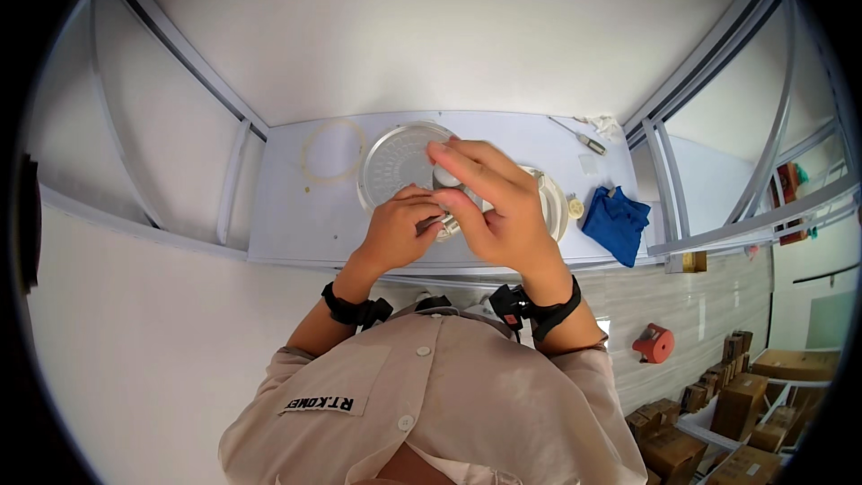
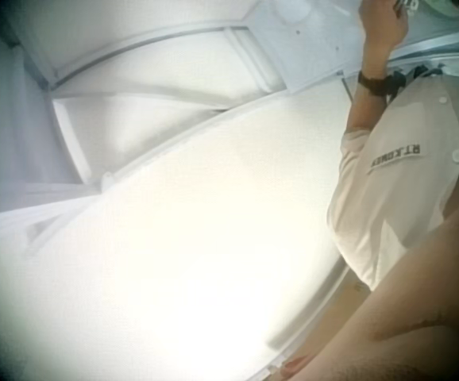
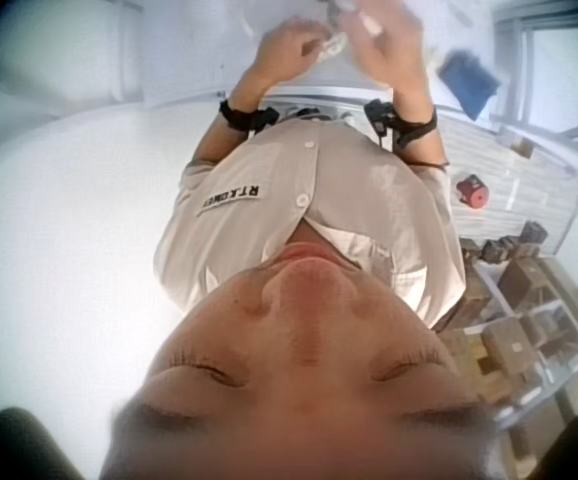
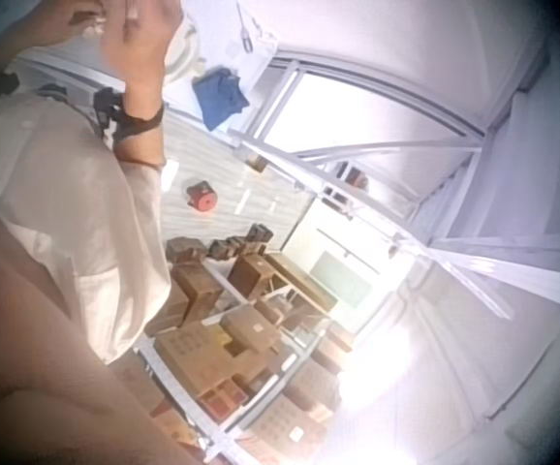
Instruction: The person wipes a metal tray with a blue cloth, then uses a screwdriver to fasten screws into a white appliance base. They place a plastic ring and the metal tray into the base, securing components with the screwdriver.
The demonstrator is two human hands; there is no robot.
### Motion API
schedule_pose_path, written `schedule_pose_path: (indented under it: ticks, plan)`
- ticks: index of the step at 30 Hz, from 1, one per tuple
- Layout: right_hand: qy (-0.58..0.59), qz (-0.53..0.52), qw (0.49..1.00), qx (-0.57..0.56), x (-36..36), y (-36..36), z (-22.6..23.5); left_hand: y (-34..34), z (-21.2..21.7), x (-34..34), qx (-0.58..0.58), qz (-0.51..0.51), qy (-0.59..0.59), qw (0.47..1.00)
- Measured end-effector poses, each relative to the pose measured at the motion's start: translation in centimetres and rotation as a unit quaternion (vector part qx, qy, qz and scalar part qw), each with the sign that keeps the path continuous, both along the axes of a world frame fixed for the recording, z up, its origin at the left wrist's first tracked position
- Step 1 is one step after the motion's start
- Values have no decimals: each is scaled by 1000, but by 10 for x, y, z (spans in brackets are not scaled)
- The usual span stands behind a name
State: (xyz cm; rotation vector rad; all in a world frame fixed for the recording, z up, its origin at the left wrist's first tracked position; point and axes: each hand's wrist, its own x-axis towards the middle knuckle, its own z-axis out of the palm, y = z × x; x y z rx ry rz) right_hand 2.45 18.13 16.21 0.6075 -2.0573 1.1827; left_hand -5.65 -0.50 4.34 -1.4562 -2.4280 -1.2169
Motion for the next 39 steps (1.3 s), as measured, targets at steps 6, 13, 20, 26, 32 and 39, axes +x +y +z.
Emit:
schedule_pose_path:
  ticks: [6, 13, 20, 26, 32, 39]
  plan:
    - [22, -109, 994, 16, 1, -7, -12, 1, 2, 2, 3, 3, -18, 1000]
    - [-51, -73, 996, 23, 12, 3, -3, 1, 1, 2, 4, 5, -11, 1000]
    - [-2, -105, 993, -53, 8, -14, 1, 1, 0, 0, 0, 6, -20, 1000]
    - [12, -123, 992, -8, 6, 0, -11, 1, 1, 0, 3, 6, -44, 999]
    - [44, -174, 984, 8, 6, -10, -6, 2, -1, -2, -2, 10, -22, 1000]
    - [27, -97, 994, 30, 2, 0, -7, 1, 2, -2, -4, 10, -26, 1000]
